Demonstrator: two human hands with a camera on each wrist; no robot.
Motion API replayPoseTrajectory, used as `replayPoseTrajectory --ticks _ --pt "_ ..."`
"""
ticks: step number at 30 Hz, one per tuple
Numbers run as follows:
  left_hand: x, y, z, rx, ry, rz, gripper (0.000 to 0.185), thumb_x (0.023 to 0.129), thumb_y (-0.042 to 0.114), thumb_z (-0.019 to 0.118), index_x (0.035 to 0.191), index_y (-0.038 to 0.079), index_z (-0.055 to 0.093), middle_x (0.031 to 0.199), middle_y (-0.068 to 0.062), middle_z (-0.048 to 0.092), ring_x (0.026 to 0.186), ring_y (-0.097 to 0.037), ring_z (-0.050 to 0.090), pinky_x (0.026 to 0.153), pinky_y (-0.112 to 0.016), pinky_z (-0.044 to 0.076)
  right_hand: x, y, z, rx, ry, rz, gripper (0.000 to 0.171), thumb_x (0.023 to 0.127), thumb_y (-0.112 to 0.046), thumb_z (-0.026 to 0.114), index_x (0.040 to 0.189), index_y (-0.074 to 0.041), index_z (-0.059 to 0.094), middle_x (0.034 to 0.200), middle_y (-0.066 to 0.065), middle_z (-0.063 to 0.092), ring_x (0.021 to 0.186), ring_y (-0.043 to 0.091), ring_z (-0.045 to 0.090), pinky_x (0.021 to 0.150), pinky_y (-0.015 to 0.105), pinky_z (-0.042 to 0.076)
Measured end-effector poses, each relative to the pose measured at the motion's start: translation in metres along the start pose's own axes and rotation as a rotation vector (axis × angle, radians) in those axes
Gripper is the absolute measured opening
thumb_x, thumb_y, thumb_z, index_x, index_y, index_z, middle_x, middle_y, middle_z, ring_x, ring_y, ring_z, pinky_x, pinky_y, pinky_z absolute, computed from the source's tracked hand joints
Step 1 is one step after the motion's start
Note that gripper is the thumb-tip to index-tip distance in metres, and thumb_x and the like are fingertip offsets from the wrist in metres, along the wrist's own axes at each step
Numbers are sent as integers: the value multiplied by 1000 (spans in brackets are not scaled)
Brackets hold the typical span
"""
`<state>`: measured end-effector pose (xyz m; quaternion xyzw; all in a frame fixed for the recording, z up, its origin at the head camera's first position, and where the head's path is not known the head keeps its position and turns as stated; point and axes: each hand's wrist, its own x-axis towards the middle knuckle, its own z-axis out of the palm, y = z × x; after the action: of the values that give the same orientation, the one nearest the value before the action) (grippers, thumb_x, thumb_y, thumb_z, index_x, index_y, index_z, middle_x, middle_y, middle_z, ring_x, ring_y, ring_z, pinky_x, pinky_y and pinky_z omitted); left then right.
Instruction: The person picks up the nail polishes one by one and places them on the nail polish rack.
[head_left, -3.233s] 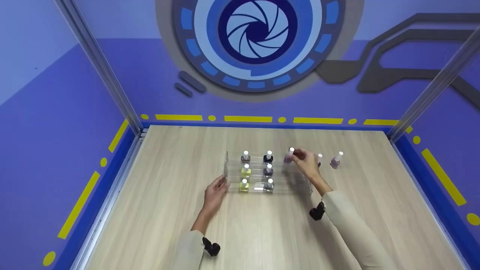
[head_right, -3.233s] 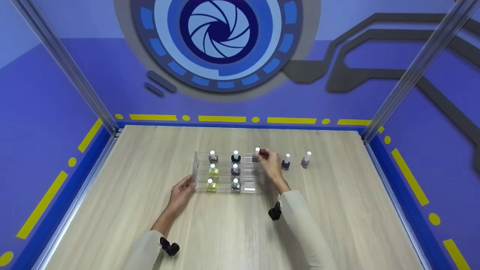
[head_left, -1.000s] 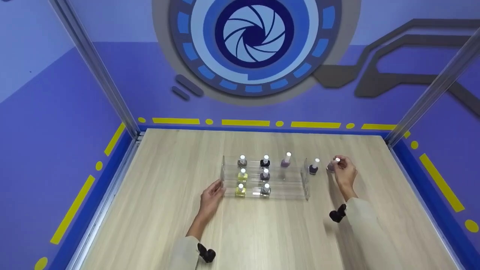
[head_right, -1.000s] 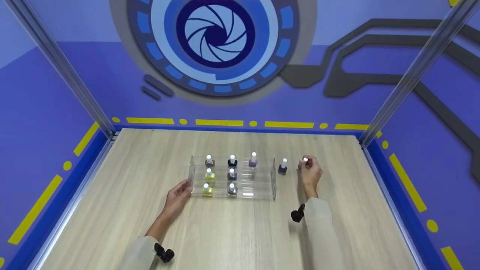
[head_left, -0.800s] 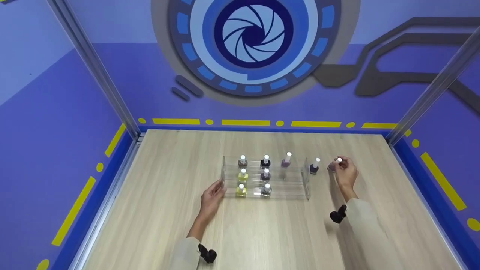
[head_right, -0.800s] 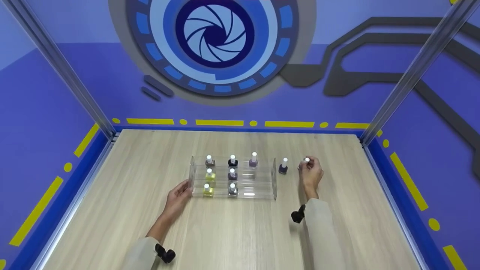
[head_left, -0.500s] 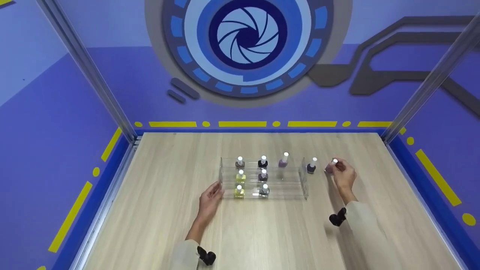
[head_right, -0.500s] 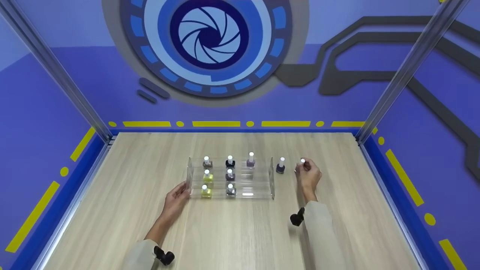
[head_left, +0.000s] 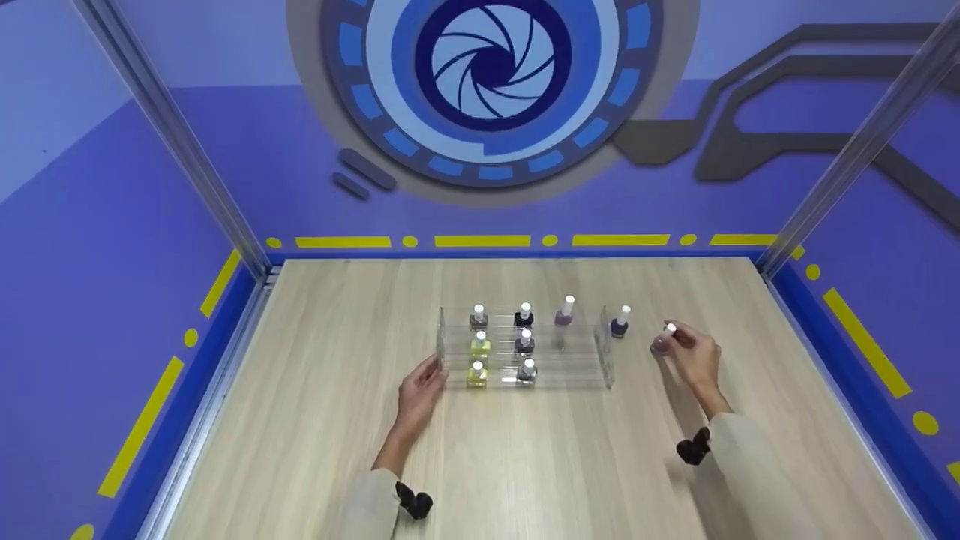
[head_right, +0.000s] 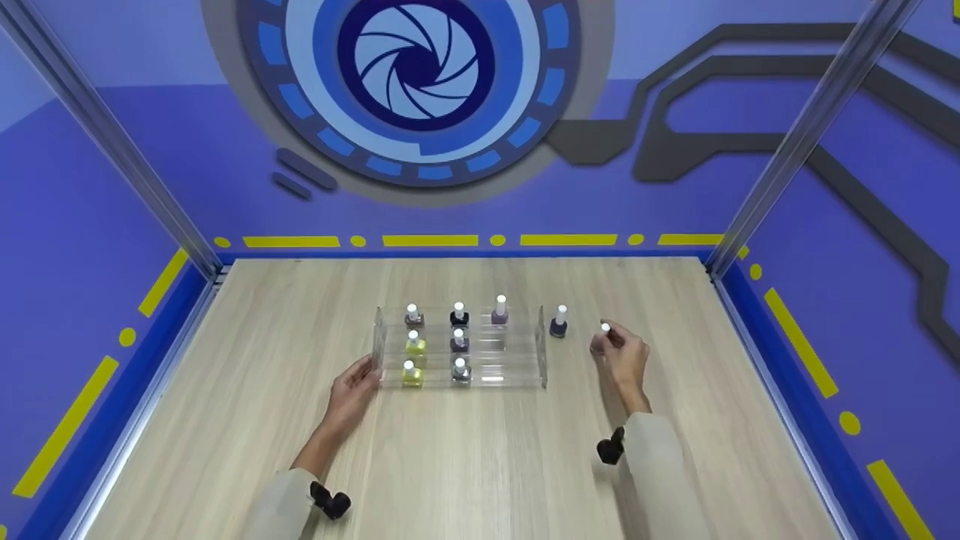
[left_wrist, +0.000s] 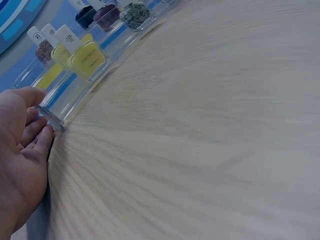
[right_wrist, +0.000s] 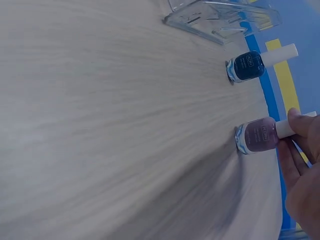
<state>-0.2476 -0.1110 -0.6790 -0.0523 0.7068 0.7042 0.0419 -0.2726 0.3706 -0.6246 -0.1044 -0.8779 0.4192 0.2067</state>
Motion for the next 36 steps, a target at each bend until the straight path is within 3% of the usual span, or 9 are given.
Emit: replayPoseTrajectory --ticks 8,11,15,19,22,27,36 --pt "3 -2 -2 -6 4 10 49 106 16 56 153 6 45 156 -18 48 146 -34 47 111 -38 52 -4 -13 -10 68 -43 -17 30 94 -5 73 123 0 73 117 23 74 89 -12 62 80 -7 40" --pt "3 -2 -3 -7 2 11 49 106 17 56 153 6 45 157 -19 48 146 -34 46 112 -37 52 -4 -27 -12 124 -47 -50 30 93 -4 73 123 1 72 117 23 74 92 -6 69 80 -5 44" --pt "3 -3 -3 3 -3 27 49 106 16 55 153 5 44 157 -19 47 146 -35 46 111 -36 53 -12 -69 -20 203 -43 -115 31 91 2 73 122 6 71 114 28 74 94 8 75 80 0 51" --pt "2 -2 -3 13 -2 43 49 106 14 54 153 4 44 156 -20 48 146 -36 46 110 -38 54 -20 -104 -23 291 -71 -157 32 90 8 72 121 12 69 114 33 71 93 2 72 81 5 55" --pt "1 0 -3 23 -3 36 49 106 17 56 153 7 45 156 -18 48 146 -35 46 111 -37 52 -22 -113 -19 355 -91 -175 32 89 10 71 120 14 68 112 37 70 90 -4 70 80 8 57" --pt "3 1 -3 39 9 10 50 105 22 57 152 10 47 156 -15 50 147 -33 46 113 -36 51 -27 -127 -9 400 -117 -200 30 88 11 71 118 15 68 110 37 70 88 -2 70 79 10 58" --pt "2 -2 1 19 10 16 49 105 19 58 151 8 48 155 -17 51 145 -33 48 109 -33 54 -41 -138 10 375 -184 -136 25 89 8 73 112 15 66 106 33 72 90 15 74 79 12 59"
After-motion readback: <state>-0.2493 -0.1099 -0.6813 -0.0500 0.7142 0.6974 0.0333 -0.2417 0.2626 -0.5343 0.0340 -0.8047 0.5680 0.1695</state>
